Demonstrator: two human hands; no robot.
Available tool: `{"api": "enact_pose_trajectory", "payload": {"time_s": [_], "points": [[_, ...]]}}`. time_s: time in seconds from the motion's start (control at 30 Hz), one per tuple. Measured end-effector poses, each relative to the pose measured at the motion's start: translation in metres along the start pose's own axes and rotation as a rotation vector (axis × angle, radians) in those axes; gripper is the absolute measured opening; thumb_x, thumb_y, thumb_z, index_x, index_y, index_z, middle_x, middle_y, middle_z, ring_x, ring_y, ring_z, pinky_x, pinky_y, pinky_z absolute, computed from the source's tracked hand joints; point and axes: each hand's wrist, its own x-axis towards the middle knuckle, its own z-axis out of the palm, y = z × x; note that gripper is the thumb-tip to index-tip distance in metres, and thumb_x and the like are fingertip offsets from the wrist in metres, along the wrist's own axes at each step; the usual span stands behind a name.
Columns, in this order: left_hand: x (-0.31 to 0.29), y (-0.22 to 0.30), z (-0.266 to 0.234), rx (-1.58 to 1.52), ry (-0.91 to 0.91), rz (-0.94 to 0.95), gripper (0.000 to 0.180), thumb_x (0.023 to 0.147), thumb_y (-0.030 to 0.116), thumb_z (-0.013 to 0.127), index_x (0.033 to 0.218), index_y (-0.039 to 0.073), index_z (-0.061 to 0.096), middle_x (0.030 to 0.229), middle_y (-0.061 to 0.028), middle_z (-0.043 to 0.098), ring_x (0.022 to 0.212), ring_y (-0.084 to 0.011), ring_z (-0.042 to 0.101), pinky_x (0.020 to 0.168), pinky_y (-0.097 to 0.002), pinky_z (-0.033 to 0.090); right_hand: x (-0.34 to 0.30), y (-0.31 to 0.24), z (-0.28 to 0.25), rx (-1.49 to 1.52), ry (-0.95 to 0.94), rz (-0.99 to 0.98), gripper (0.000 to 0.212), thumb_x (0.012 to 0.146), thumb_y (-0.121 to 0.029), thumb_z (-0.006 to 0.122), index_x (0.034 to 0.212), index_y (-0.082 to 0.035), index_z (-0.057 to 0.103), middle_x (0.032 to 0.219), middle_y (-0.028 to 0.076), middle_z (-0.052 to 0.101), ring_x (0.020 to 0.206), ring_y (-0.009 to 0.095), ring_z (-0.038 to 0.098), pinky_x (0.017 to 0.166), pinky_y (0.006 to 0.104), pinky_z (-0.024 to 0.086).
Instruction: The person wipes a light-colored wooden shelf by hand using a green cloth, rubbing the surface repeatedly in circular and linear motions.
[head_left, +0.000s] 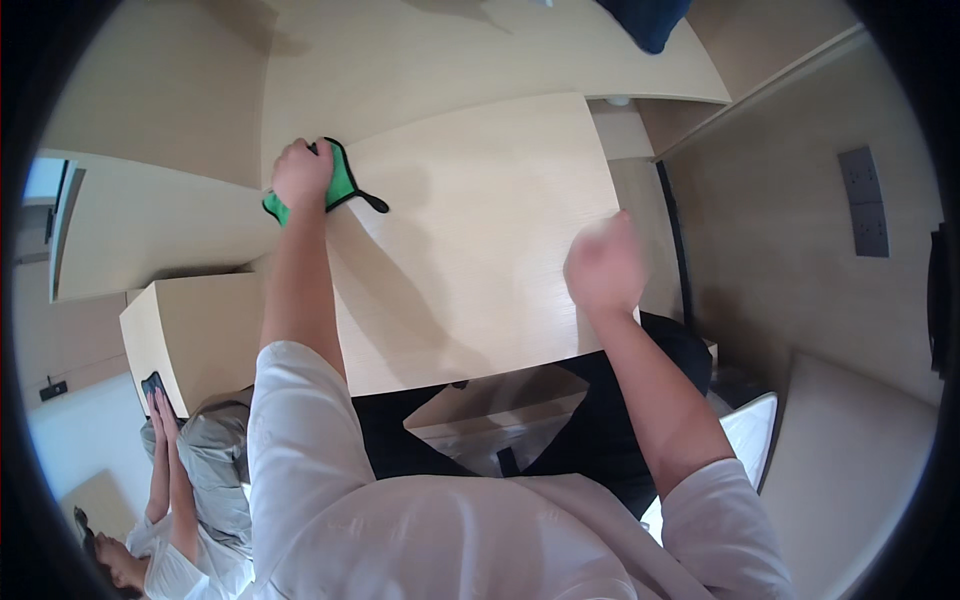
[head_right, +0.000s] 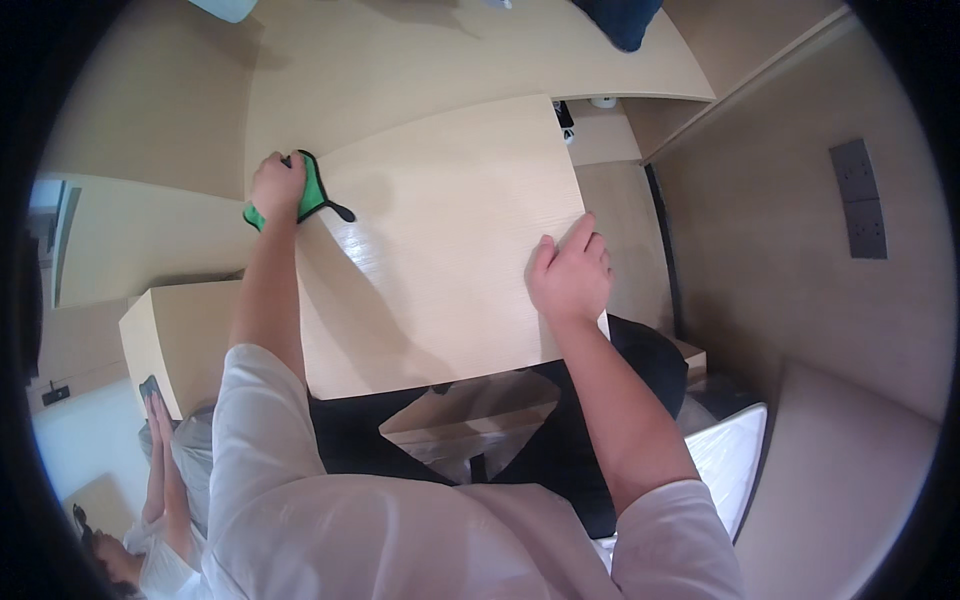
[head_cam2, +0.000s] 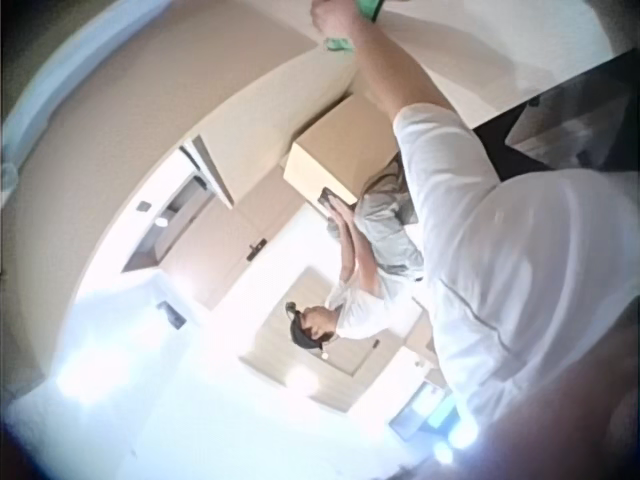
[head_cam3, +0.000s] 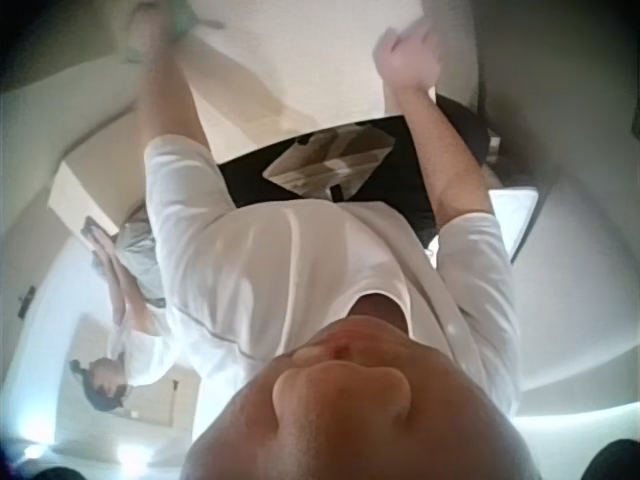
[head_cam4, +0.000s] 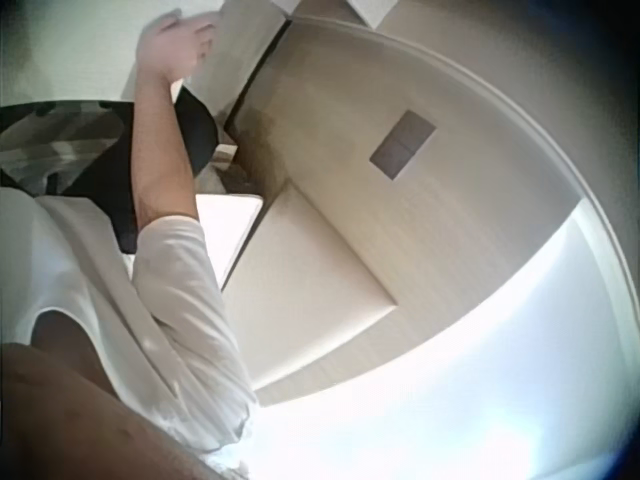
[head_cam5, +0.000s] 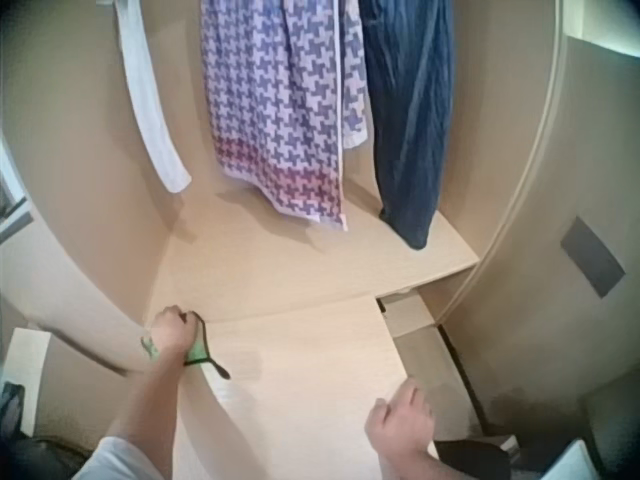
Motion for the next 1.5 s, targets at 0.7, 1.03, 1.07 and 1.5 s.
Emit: {"api": "enact_pose_trajectory", "payload": {"time_s": [0.7, 1.03, 1.07, 1.5], "points": [[-0.352, 0.077, -0.124, -0.288, 0.068, 0.290, 0.027, 0.088, 0.034, 0.072, 0.084, 0.007, 0.070, 0.089, -0.0128, 0.070, 0.088, -0.0353, 0.068, 0.073, -0.0525, 0.052, -0.029, 0.009, 0.012, 0.420, 0.562, -0.383, 0.025, 0.092, -0.015, 0.065, 0.112, -0.002, 0.070, 0.116, 0.023, 0.070, 0.107, 0.045, 0.067, 0.096, 0.0566, 0.053], [-0.278, -0.025, -0.143, -0.476, 0.117, 0.000, 0.033, 0.100, 0.033, 0.066, 0.106, 0.001, 0.071, 0.106, -0.0259, 0.068, 0.101, -0.0451, 0.067, 0.088, -0.0571, 0.053, -0.202, -0.110, -0.022, 0.337, 0.078, -1.050, 0.041, 0.080, -0.032, 0.079, 0.114, -0.011, 0.071, 0.128, 0.016, 0.060, 0.123, 0.038, 0.056, 0.108, 0.0543, 0.042], [-0.271, -0.042, -0.131, -0.408, 0.148, -0.046, 0.036, 0.099, 0.034, 0.066, 0.113, 0.000, 0.069, 0.111, -0.0265, 0.067, 0.104, -0.0452, 0.066, 0.089, -0.0576, 0.052, -0.200, -0.117, -0.012, 0.271, 0.030, -1.006, 0.042, 0.081, -0.037, 0.080, 0.113, -0.011, 0.071, 0.120, 0.014, 0.061, 0.117, 0.035, 0.058, 0.100, 0.0511, 0.045], [-0.264, -0.068, -0.086, -0.418, -0.313, -0.304, 0.065, 0.107, 0.044, 0.055, 0.151, -0.004, 0.048, 0.133, -0.0312, 0.065, 0.120, -0.0498, 0.065, 0.100, -0.0567, 0.054, 0.077, -0.140, 0.036, -0.093, 0.144, -0.482, 0.042, 0.091, -0.044, 0.065, 0.105, -0.006, 0.076, 0.107, 0.014, 0.074, 0.104, 0.034, 0.069, 0.089, 0.0510, 0.055]]}}
